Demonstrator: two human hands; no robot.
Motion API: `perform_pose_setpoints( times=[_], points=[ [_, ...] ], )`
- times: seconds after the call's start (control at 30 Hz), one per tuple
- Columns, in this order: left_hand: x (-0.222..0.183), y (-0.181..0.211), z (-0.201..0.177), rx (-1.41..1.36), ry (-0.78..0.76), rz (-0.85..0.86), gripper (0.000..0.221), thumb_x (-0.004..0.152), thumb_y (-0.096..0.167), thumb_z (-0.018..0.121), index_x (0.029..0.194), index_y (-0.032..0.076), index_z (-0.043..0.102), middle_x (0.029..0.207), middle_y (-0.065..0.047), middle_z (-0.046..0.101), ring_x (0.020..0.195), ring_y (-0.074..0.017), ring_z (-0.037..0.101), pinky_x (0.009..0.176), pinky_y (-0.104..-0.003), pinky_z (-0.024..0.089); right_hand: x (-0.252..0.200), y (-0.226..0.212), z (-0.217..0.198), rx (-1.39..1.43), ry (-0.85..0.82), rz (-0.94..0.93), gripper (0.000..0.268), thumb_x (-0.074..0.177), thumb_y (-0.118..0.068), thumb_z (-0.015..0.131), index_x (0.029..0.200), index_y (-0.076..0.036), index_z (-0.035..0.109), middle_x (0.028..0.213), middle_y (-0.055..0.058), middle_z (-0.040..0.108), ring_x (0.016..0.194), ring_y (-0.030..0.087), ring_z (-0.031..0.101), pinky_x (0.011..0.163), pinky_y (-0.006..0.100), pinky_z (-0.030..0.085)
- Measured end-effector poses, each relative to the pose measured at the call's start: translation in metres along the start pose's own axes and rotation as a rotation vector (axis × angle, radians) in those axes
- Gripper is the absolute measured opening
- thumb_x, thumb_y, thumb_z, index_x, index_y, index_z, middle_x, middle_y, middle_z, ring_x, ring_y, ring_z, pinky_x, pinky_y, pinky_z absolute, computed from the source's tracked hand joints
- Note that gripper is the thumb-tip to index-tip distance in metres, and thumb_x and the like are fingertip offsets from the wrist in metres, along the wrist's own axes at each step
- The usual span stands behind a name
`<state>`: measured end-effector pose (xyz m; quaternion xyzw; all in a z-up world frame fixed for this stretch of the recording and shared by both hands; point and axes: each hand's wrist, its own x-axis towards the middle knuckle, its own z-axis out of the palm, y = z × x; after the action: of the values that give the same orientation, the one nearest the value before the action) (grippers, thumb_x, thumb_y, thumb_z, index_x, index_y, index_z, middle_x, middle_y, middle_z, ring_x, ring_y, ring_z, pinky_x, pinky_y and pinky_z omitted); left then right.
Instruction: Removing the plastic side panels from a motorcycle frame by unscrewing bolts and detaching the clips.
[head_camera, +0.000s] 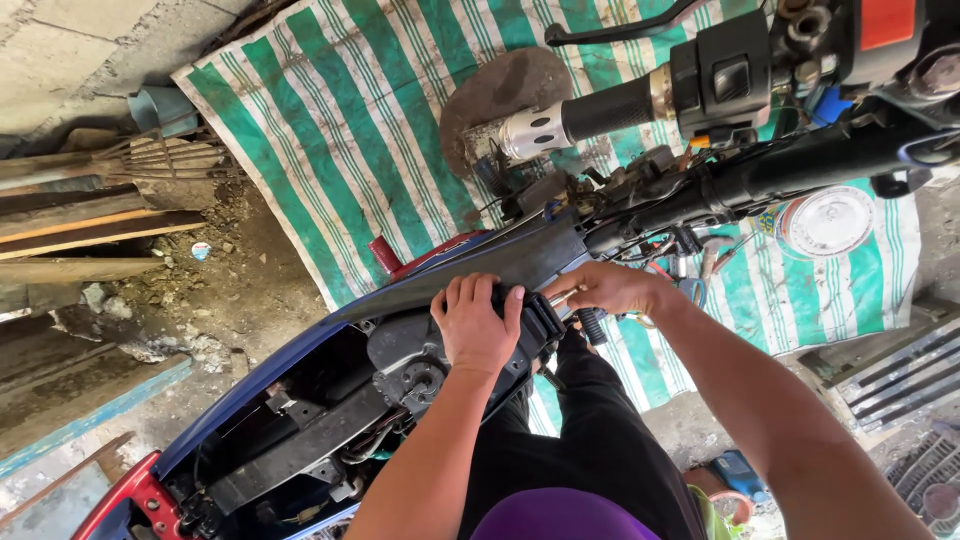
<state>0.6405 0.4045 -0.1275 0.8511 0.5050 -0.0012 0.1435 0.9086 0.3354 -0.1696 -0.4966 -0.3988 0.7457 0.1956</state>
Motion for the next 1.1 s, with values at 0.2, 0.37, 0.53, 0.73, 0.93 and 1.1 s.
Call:
perform_pose_setpoints(
  times=[0.2, 0.37, 0.53, 0.73, 0.93, 1.1],
  points=[
    [0.001, 0.0, 0.002, 0.008, 0.051, 0.007, 0.047, 0.106, 0.07, 0.052, 0.118, 0.026, 0.067, 0.123, 0.002, 0.069, 0.131, -0.0243, 0.063, 0.116, -0.052, 0.043, -0.013, -0.01, 0.007, -0.046, -0.01, -0.059, 0.051, 0.106, -0.017, 0.072, 0.156, -0.02, 0.068, 0.143, 0.019, 0.078, 0.138, 0.048, 0.068, 0.112, 0.068, 0.055],
    [0.001, 0.001, 0.005, 0.005, 0.057, 0.005, 0.048, 0.107, 0.07, 0.052, 0.117, 0.026, 0.068, 0.121, 0.002, 0.07, 0.129, -0.0248, 0.064, 0.116, -0.052, 0.043, -0.013, -0.046, 0.007, 0.238, -0.029, 0.16, 0.056, 0.107, -0.025, 0.068, 0.157, 0.0, 0.064, 0.154, 0.028, 0.069, 0.143, 0.051, 0.064, 0.116, 0.067, 0.053],
    [0.002, -0.001, 0.005, -0.005, 0.033, -0.013, 0.048, 0.106, 0.07, 0.053, 0.118, 0.027, 0.069, 0.122, 0.002, 0.07, 0.13, -0.0247, 0.063, 0.117, -0.052, 0.042, 0.008, -0.023, 0.013, -0.079, 0.026, 0.172, 0.039, 0.109, -0.017, 0.067, 0.146, -0.016, 0.078, 0.14, 0.015, 0.08, 0.134, 0.044, 0.071, 0.111, 0.06, 0.059],
    [0.001, -0.002, 0.004, -0.007, 0.031, -0.013, 0.047, 0.105, 0.069, 0.054, 0.119, 0.026, 0.069, 0.123, 0.001, 0.07, 0.131, -0.0248, 0.063, 0.117, -0.052, 0.041, -0.007, -0.062, 0.018, -0.212, 0.047, 0.183, 0.039, 0.114, -0.017, 0.062, 0.15, -0.017, 0.075, 0.14, 0.021, 0.077, 0.134, 0.051, 0.068, 0.111, 0.063, 0.058],
    [0.0, -0.002, 0.005, -0.009, 0.028, -0.007, 0.048, 0.104, 0.069, 0.056, 0.12, 0.026, 0.069, 0.123, 0.001, 0.07, 0.131, -0.0249, 0.063, 0.117, -0.053, 0.041, 0.002, -0.051, 0.019, -0.507, 0.001, 0.178, 0.037, 0.115, -0.019, 0.061, 0.15, -0.02, 0.074, 0.136, 0.017, 0.08, 0.128, 0.046, 0.073, 0.107, 0.061, 0.061],
    [0.0, -0.003, 0.007, -0.01, 0.011, -0.01, 0.049, 0.104, 0.069, 0.056, 0.121, 0.025, 0.07, 0.125, 0.0, 0.071, 0.132, -0.025, 0.062, 0.118, -0.052, 0.041, 0.023, -0.01, 0.025, -0.65, 0.093, 0.015, 0.027, 0.108, -0.014, 0.072, 0.133, -0.015, 0.082, 0.114, 0.016, 0.085, 0.109, 0.047, 0.078, 0.092, 0.065, 0.068]
  ],
)
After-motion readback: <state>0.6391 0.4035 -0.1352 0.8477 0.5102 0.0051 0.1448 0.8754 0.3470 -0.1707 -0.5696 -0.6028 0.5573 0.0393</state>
